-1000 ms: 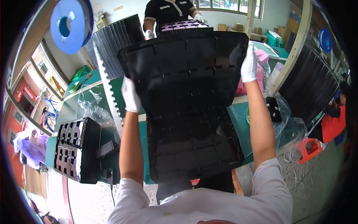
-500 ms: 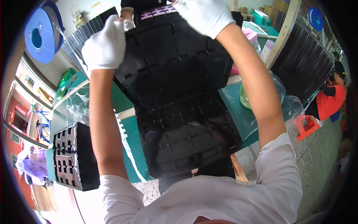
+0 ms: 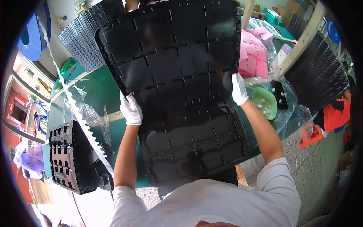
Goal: The person assembles foam and paper dividers by hand, then inserts them into plastic trays.
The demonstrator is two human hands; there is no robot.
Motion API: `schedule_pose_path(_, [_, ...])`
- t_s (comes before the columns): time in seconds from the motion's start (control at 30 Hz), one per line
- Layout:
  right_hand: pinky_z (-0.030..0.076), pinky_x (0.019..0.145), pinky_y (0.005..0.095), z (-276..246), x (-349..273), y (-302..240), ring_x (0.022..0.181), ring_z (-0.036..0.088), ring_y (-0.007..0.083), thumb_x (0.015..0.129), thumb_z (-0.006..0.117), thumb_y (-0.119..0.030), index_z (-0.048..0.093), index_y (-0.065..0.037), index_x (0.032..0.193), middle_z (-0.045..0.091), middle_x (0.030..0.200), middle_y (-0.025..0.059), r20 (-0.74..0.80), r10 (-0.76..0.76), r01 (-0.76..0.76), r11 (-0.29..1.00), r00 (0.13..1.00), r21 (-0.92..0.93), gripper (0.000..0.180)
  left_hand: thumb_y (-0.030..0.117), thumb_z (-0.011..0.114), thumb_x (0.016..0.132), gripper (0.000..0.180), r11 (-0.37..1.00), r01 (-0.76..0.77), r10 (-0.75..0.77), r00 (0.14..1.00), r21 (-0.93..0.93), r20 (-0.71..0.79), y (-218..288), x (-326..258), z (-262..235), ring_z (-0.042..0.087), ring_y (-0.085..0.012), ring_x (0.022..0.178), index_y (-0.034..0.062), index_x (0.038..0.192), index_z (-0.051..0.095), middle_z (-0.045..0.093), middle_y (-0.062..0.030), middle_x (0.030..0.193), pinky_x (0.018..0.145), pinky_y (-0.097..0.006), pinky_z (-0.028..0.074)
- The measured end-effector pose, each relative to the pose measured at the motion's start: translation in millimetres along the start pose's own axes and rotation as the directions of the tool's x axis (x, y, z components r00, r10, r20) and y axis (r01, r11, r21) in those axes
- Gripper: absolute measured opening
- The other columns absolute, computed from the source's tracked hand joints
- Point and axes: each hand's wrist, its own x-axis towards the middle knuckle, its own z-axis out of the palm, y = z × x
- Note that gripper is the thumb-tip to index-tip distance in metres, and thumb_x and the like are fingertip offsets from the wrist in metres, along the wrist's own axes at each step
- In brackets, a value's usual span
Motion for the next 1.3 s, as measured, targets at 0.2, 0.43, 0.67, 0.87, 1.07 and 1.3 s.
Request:
schedule_pose_path(0.2, [0.045,0.093,0.0467,7,64,11,0.110,0.059,0.0469,0.109,0.034,-0.038,0.041,-0.005,0.144,0.059,0.126,0.0268,-0.061,-0.074,0.051,0.949,0.995,-0.311,0.049,0.046,0.032,0.108,0.064,0.994,0.077,-0.090,0.978,0.076,0.190,14,82,20,0.064,-0.0489,0.101,0.0022,0.154,0.026,0.062,-0.0346,0.119,0.092,-0.045,0.049])
schedule_pose_path(0.43, [0.045,0.099,0.0471,31,92,71,0.120,0.057,0.0470,0.108,0.033,-0.041,0.034,-0.011,0.149,0.053,0.139,0.0266,0.065,0.204,-0.158,0.892,0.977,-0.423,0.051,0.048,0.031,0.107,0.070,0.985,0.154,-0.118,0.934,-0.083,0.337,-61,118,52,0.039,-0.0362,0.143,0.0012,0.157,0.020,0.030,-0.0245,0.159,0.117,-0.035,0.031])
schedule_pose_path(0.67, [0.033,0.115,0.0358,43,142,120,0.137,0.046,0.0315,0.108,0.039,-0.035,0.043,-0.001,0.148,0.050,0.147,0.0198,-0.023,-0.005,-0.004,0.935,1.000,-0.356,0.052,0.059,0.041,0.101,0.078,0.642,0.642,-0.456,0.759,-0.418,0.464,-46,150,68,0.049,-0.0296,0.135,0.0006,0.152,0.034,0.047,-0.0193,0.148,0.115,-0.034,0.035])
schedule_pose_path(0.87, [0.043,0.106,0.0324,71,133,-3,0.129,0.052,0.0209,0.105,0.042,-0.050,0.047,-0.005,0.146,0.052,0.144,0.0090,-0.038,0.513,-0.444,0.775,0.857,0.451,0.062,0.060,0.045,0.100,0.078,0.439,0.716,-0.490,0.697,-0.543,0.523,-64,153,51,0.051,-0.0257,0.131,0.0031,0.152,0.035,0.051,-0.0166,0.144,0.114,-0.036,0.035])
schedule_pose_path(1.07, [0.047,0.097,0.0509,70,109,-52,0.117,0.057,0.0415,0.091,0.064,-0.032,0.053,-0.007,0.131,0.058,0.130,0.0227,-0.174,0.239,-0.290,0.871,0.955,-0.396,0.049,0.059,0.044,0.098,0.076,0.304,0.579,-0.559,0.751,-0.756,0.351,9,119,3,0.049,-0.0361,0.131,0.0049,0.149,0.034,0.052,-0.0251,0.139,0.114,-0.050,0.031])
schedule_pose_path(1.3, [0.048,0.073,0.0406,-40,-8,-130,0.083,0.061,0.0257,0.080,0.072,-0.008,0.065,-0.007,0.084,0.067,0.090,0.0059,0.643,-0.285,0.700,0.378,0.710,-0.606,0.007,0.015,0.058,0.093,0.019,0.996,0.048,0.006,0.815,-0.078,0.579,179,-32,-102,0.066,-0.0262,0.097,-0.0006,0.100,0.066,0.068,-0.0181,0.105,0.087,-0.037,0.050])
